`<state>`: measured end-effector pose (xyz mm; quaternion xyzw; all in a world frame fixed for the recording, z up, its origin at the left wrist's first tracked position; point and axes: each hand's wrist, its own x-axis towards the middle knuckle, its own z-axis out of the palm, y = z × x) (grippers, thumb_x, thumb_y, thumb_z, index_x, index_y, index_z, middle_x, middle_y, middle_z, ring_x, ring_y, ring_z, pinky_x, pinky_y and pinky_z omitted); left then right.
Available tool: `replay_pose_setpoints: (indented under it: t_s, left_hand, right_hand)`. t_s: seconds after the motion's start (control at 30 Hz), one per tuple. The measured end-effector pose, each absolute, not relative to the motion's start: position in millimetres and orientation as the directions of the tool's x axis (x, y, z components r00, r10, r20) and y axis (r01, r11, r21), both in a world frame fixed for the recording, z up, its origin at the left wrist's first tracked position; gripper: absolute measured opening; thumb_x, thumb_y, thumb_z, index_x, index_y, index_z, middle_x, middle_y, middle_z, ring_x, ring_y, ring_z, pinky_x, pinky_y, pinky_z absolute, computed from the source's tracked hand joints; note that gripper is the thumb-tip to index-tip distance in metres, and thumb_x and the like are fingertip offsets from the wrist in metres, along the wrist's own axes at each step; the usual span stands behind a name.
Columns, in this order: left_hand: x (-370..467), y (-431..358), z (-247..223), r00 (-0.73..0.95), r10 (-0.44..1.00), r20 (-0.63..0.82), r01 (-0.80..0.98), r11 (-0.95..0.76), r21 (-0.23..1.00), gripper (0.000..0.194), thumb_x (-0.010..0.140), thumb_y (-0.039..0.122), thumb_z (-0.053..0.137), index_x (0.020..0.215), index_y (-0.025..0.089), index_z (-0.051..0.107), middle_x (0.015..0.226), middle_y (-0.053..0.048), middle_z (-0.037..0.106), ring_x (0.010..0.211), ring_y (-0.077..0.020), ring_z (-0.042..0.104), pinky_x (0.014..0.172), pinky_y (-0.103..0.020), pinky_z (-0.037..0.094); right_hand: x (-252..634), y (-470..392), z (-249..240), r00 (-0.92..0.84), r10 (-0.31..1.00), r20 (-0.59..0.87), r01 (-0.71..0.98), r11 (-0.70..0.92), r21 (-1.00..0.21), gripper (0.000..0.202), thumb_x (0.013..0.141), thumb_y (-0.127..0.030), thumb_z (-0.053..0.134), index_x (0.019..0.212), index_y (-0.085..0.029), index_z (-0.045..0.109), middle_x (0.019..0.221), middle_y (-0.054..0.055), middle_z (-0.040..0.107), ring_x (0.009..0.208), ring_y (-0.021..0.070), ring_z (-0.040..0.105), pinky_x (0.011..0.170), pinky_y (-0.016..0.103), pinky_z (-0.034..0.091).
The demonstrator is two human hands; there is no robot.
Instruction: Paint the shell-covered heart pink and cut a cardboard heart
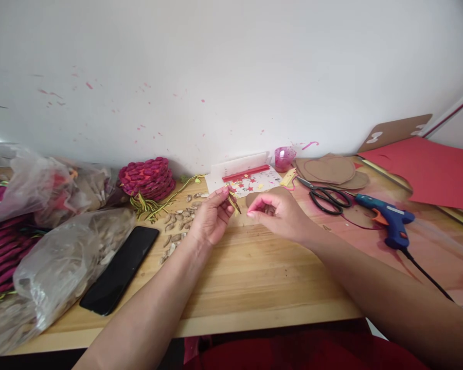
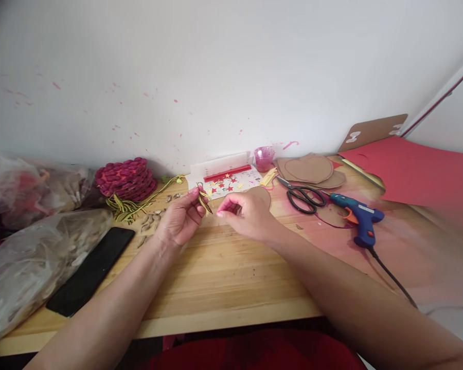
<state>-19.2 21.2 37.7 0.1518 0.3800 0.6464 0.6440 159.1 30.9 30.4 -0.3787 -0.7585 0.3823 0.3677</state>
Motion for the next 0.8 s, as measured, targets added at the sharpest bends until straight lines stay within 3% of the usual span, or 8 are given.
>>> replay_pose_setpoints:
  t_s: [0.2,0.3,0.53,0.8]
  left_hand:
    - [-18,18,33,-0.075,0.964,-0.256,-0.673,0.140,0.726,0.004,0.084,0.008,0.070,0.082,0.010,0.072,0.073,-0.002,0.066,0.063,-0.0082,0.065,0.048,-0.013,0.048]
    - [-16,17,28,-0.015,0.972,-0.234,-0.642,0.170,0.747,0.006,0.079,0.011,0.077,0.083,0.011,0.072,0.074,-0.002,0.067,0.065,-0.0091,0.065,0.050,-0.014,0.048]
    - [-10,14,22,0.001,0.976,-0.218,-0.586,0.177,0.791,0.023,0.065,0.017,0.089,0.081,0.010,0.075,0.077,-0.003,0.070,0.061,-0.0072,0.060,0.047,-0.015,0.042]
    - [-11,14,20,-0.052,0.984,-0.173,-0.571,0.113,0.813,0.022,0.064,0.018,0.090,0.080,0.011,0.076,0.083,-0.002,0.073,0.066,-0.0073,0.063,0.062,-0.018,0.052]
  right_hand:
    - [159,37,27,-0.278,0.923,0.265,0.350,0.355,-0.867,0.020,0.081,-0.035,0.070,0.094,-0.020,0.074,0.090,0.005,0.076,0.079,0.0179,0.068,0.072,0.030,0.052]
    - [158,37,27,-0.295,0.924,0.245,0.331,0.339,-0.881,0.028,0.080,-0.038,0.073,0.101,-0.019,0.074,0.098,0.008,0.077,0.081,0.0187,0.068,0.071,0.031,0.052]
    - [158,38,27,-0.313,0.927,0.209,0.374,0.322,-0.870,0.018,0.080,-0.036,0.072,0.077,-0.019,0.069,0.073,0.002,0.071,0.066,0.0144,0.061,0.063,0.027,0.046]
    - [156,33,35,-0.432,0.900,0.055,0.102,0.109,-0.989,0.017,0.082,-0.032,0.069,0.078,-0.017,0.060,0.066,0.000,0.066,0.054,0.0110,0.060,0.048,0.023,0.044]
